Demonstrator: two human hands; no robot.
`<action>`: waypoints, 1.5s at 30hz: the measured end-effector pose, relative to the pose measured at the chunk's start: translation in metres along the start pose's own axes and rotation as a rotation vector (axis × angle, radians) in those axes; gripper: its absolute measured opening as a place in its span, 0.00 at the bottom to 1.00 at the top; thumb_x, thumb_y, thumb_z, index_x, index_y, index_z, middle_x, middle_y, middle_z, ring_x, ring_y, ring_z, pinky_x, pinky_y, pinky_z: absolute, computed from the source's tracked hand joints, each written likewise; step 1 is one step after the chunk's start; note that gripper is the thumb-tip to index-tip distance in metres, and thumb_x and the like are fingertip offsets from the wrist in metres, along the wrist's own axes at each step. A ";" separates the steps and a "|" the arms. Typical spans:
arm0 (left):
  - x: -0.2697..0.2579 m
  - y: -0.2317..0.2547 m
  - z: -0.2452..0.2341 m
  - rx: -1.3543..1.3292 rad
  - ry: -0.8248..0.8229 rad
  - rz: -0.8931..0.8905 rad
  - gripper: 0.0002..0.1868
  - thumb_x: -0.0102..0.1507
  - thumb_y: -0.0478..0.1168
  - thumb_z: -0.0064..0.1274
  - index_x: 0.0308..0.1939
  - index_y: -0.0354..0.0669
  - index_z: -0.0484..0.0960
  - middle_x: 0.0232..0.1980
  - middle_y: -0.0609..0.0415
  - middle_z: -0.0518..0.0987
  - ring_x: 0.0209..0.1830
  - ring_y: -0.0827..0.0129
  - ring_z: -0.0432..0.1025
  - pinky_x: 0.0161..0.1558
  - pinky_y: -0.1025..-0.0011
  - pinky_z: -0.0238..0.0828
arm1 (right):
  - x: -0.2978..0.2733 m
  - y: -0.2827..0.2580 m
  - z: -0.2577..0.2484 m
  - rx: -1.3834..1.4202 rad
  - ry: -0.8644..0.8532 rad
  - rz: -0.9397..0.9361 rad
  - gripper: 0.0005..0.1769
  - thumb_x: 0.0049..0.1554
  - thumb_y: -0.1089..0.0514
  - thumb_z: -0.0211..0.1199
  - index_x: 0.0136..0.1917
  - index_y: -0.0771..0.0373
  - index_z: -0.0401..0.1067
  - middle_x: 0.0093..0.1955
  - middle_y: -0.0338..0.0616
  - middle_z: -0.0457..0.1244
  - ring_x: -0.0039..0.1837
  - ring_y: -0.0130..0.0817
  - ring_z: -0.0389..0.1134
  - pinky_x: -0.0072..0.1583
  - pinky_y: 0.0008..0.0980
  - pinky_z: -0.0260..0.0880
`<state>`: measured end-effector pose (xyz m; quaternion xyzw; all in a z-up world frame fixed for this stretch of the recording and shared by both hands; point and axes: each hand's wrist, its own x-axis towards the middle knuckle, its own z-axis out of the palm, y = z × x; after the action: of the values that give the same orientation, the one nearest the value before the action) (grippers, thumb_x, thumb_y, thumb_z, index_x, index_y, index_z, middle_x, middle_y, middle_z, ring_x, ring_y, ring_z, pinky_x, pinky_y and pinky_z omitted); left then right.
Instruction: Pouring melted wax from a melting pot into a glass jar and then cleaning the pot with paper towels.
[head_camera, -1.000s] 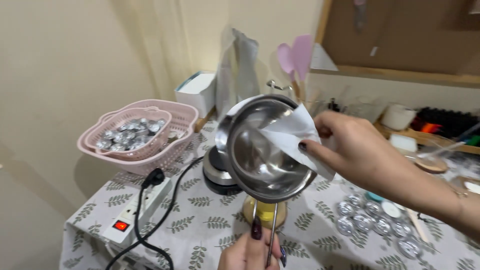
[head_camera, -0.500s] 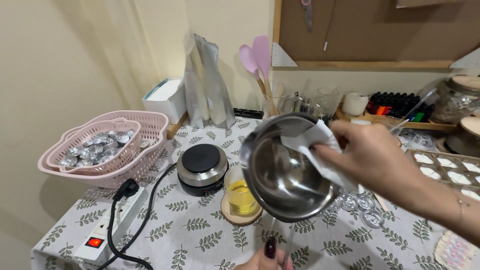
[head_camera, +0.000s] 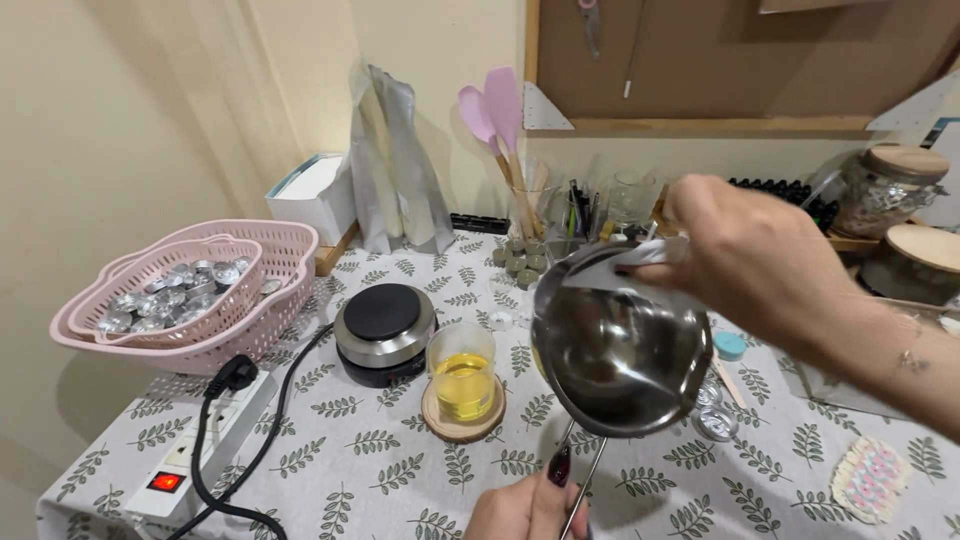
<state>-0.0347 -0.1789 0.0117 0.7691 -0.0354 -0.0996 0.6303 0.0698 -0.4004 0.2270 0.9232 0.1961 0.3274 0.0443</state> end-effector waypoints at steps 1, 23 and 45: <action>0.001 0.004 -0.002 0.001 -0.004 0.002 0.37 0.69 0.65 0.33 0.25 0.43 0.84 0.20 0.55 0.80 0.23 0.75 0.77 0.32 0.74 0.73 | 0.001 0.003 -0.003 -0.003 0.000 0.004 0.34 0.46 0.36 0.72 0.45 0.68 0.68 0.38 0.52 0.68 0.40 0.44 0.72 0.41 0.38 0.72; -0.005 -0.004 0.003 -0.243 -0.268 -0.008 0.33 0.73 0.59 0.33 0.32 0.37 0.83 0.18 0.59 0.72 0.15 0.78 0.62 0.21 0.76 0.56 | -0.070 0.032 -0.039 0.008 0.248 -0.427 0.18 0.54 0.61 0.66 0.59 0.61 0.75 0.36 0.41 0.64 0.38 0.38 0.68 0.40 0.38 0.69; -0.008 0.004 -0.005 -0.049 -0.485 -0.073 0.28 0.73 0.52 0.29 0.43 0.39 0.83 0.16 0.63 0.62 0.10 0.79 0.52 0.14 0.78 0.51 | -0.178 -0.020 0.044 0.188 -0.653 -0.446 0.15 0.44 0.68 0.62 0.47 0.72 0.72 0.54 0.57 0.62 0.57 0.53 0.64 0.60 0.44 0.67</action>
<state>-0.0414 -0.1734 0.0171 0.7080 -0.1554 -0.3046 0.6179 -0.0357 -0.4494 0.0832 0.9136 0.3963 -0.0200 0.0893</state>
